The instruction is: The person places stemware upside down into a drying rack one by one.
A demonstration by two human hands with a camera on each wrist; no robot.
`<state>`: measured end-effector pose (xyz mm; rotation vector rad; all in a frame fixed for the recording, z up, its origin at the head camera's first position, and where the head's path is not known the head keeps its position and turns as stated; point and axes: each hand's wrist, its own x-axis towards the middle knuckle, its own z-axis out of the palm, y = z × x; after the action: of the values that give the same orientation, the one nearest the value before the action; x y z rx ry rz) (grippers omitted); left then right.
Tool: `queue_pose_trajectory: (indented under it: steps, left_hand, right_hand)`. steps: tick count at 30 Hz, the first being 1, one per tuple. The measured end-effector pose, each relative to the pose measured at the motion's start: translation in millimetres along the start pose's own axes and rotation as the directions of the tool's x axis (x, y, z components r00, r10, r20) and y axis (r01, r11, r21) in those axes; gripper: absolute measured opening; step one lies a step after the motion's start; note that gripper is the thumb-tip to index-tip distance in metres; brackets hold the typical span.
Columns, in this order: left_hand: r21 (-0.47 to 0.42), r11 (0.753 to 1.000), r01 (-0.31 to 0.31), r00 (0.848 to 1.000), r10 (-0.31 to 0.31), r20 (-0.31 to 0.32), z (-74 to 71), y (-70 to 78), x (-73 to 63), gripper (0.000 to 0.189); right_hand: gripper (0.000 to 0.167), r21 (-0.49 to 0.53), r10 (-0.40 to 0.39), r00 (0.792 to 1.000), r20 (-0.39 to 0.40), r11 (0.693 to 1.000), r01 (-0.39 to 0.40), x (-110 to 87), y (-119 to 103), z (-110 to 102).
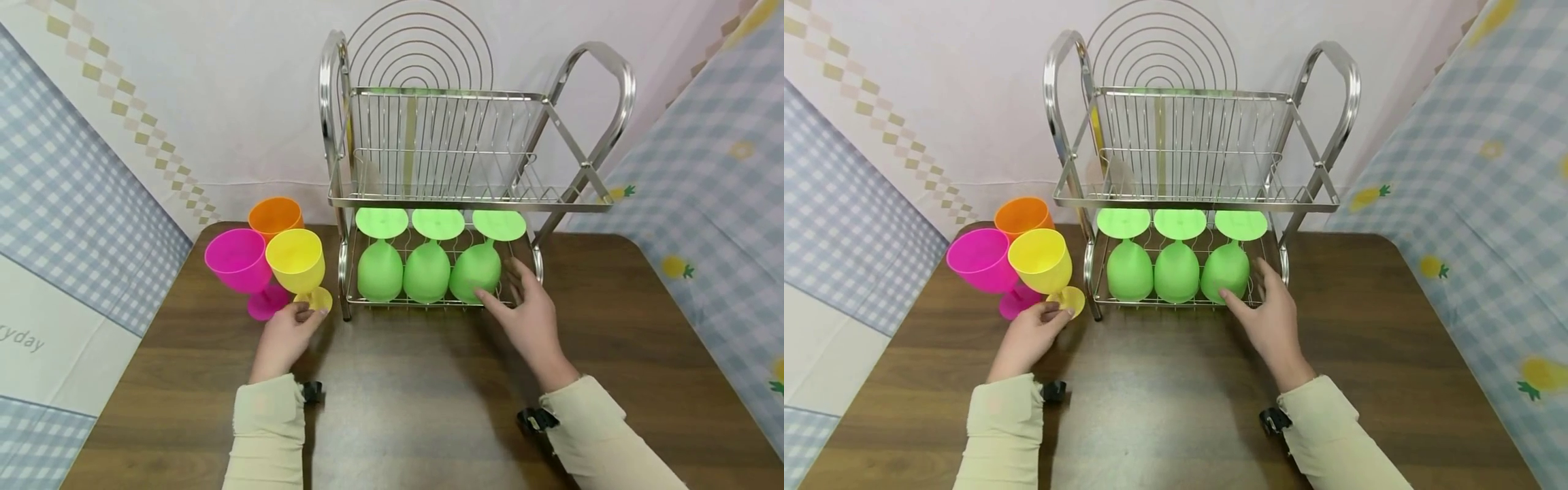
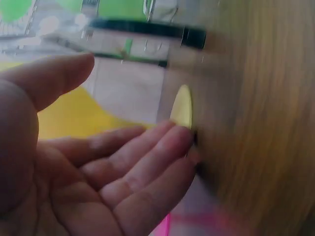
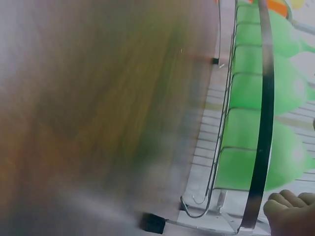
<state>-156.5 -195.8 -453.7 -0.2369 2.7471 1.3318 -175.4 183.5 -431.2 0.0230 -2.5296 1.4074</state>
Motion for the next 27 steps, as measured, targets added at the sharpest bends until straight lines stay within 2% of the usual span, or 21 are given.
queue_pose_trajectory:
  steps: [4, 7, 10, 13, 17, 20, 22, 23, 27]
  left_hand:
    - [-0.032, 0.999, 0.027, 0.997, -0.029, -0.075, -8.7, -2.8, -0.9, 0.066]
    - [-0.113, 0.994, -0.007, 0.983, -0.013, -0.182, -5.9, -0.7, 0.4, 0.073]
    - [-0.201, 0.978, -0.063, 0.951, -0.002, -0.308, 2.6, 0.9, 4.3, 0.082]
    - [-0.295, 0.949, -0.114, 0.915, -0.016, -0.402, 12.2, 1.7, 9.6, 0.089]
    - [-0.359, 0.914, -0.188, 0.875, -0.010, -0.483, 20.3, 4.5, 13.8, 0.091]
    - [-0.363, 0.904, -0.225, 0.853, 0.002, -0.523, 21.6, 6.1, 13.4, 0.086]
    - [-0.366, 0.902, -0.231, 0.849, 0.003, -0.529, 21.3, 6.5, 12.4, 0.083]
    - [-0.364, 0.903, -0.228, 0.851, 0.003, -0.525, 20.7, 6.7, 11.6, 0.082]
    - [-0.380, 0.897, -0.226, 0.873, 0.013, -0.488, 17.2, 8.6, 7.8, 0.079]
  right_hand:
    - [0.081, 0.073, -0.025, 0.999, -0.040, 0.997, 0.028, -13.9, -3.3, 1.0]
    - [0.078, 0.127, -0.030, 0.998, -0.060, 0.991, 0.037, -23.9, -5.5, 2.3]
    - [0.076, 0.165, -0.029, 0.996, -0.079, 0.985, 0.042, -32.3, -5.4, 4.1]
    - [0.074, 0.200, -0.027, 0.996, -0.090, 0.979, 0.044, -38.8, -2.9, 6.8]
    - [0.072, 0.225, -0.013, 0.995, -0.096, 0.974, 0.035, -45.7, 1.8, 10.2]
    - [0.072, 0.240, -0.002, 0.996, -0.094, 0.970, 0.024, -49.5, 4.5, 12.5]
    - [0.073, 0.259, 0.006, 0.996, -0.088, 0.966, 0.017, -51.6, 5.8, 13.6]
    - [0.074, 0.269, 0.009, 0.996, -0.085, 0.963, 0.014, -52.7, 6.1, 14.0]
    - [0.075, 0.301, 0.016, 0.996, -0.086, 0.953, 0.011, -56.2, 6.6, 14.5]
